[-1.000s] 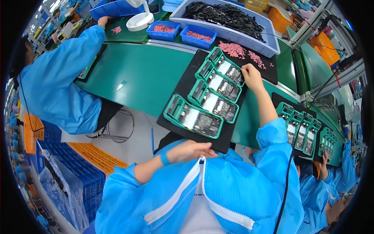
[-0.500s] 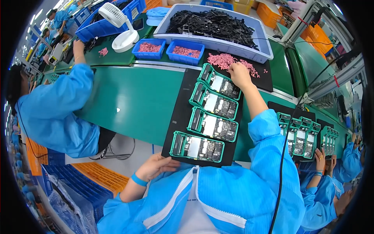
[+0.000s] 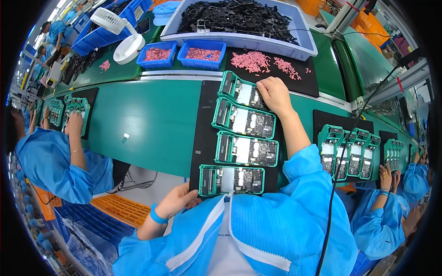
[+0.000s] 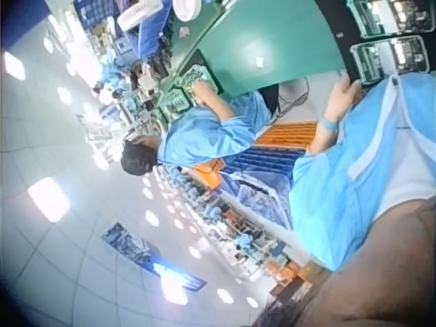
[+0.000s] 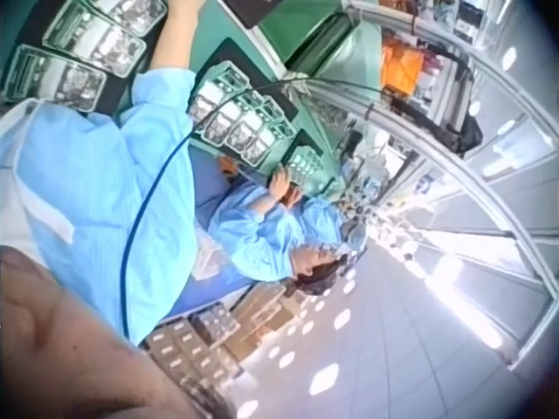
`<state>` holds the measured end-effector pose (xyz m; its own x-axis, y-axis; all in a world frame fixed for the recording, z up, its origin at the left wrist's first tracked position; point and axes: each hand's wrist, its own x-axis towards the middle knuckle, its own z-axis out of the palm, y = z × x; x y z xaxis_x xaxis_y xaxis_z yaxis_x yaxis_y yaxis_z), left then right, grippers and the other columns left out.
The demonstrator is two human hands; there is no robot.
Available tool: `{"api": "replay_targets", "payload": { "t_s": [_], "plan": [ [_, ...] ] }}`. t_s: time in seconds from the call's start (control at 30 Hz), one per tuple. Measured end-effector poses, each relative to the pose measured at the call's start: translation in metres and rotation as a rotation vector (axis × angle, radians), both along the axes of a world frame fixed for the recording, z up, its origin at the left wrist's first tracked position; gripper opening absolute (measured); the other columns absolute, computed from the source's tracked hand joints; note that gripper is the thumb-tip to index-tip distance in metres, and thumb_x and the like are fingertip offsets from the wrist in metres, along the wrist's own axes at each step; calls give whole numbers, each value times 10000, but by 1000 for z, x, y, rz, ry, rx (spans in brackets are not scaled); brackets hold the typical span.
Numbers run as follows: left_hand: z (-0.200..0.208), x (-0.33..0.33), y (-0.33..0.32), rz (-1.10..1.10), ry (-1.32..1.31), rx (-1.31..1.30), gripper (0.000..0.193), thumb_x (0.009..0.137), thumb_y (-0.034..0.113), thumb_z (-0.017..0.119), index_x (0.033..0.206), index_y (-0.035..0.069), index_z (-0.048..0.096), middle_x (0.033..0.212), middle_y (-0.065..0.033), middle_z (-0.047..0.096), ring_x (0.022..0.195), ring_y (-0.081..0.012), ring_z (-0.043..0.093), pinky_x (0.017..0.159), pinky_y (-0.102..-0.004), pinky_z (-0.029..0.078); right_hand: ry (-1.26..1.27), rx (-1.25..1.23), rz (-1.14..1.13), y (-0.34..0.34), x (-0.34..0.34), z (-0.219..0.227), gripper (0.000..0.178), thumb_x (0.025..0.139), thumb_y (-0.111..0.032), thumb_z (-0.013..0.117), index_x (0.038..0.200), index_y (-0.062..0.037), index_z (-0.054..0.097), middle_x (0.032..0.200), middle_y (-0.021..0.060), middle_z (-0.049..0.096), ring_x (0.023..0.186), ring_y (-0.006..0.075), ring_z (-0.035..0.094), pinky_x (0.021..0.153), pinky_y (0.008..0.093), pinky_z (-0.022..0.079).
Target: The person assembles electronic components onto PCB boards by hand, taking components from a bin and placing them on the boards.
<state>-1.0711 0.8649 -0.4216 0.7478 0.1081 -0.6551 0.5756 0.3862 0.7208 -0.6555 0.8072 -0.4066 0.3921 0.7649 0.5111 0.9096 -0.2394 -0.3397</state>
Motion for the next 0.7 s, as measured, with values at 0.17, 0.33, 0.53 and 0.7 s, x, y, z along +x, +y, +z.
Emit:
{"api": "replay_targets", "payload": {
  "t_s": [0.17, 0.33, 0.53, 0.7],
  "plan": [
    [-3, -7, 10, -78, -35, -42, 170, 974, 176, 470, 1020, 22, 526, 727, 6, 550, 597, -63, 479, 522, -208, 395, 53, -33, -6, -8, -15, 4, 183, 844, -200, 595, 774, -55, 682, 783, 101, 619, 806, 302, 576, 745, 402, 463],
    [7, 2, 25, -111, -25, 60, 170, 969, 179, 477, 981, 20, 536, 752, -31, 618, 575, -91, 541, 506, -269, 433, 334, 111, -340, -18, 20, 5, 138, 829, -164, 597, 857, -56, 677, 861, 149, 667, 833, 320, 638, 746, 398, 501],
    [96, 23, 70, -713, -202, 935, 196, 865, 205, 592, 853, 10, 611, 792, -146, 642, 711, -339, 619, 639, -398, 500, 224, 76, -619, -48, 85, -1, 76, 770, -113, 669, 833, -74, 651, 808, 126, 647, 796, 317, 632, 716, 419, 499],
    [230, 93, 92, -651, -598, 1203, 99, 774, 132, 664, 820, 65, 608, 751, -90, 603, 700, -283, 602, 621, -374, 477, 78, -108, -606, -45, 90, -3, 64, 799, -162, 641, 822, -102, 643, 851, 125, 618, 813, 325, 619, 694, 437, 493]
  ]
}}
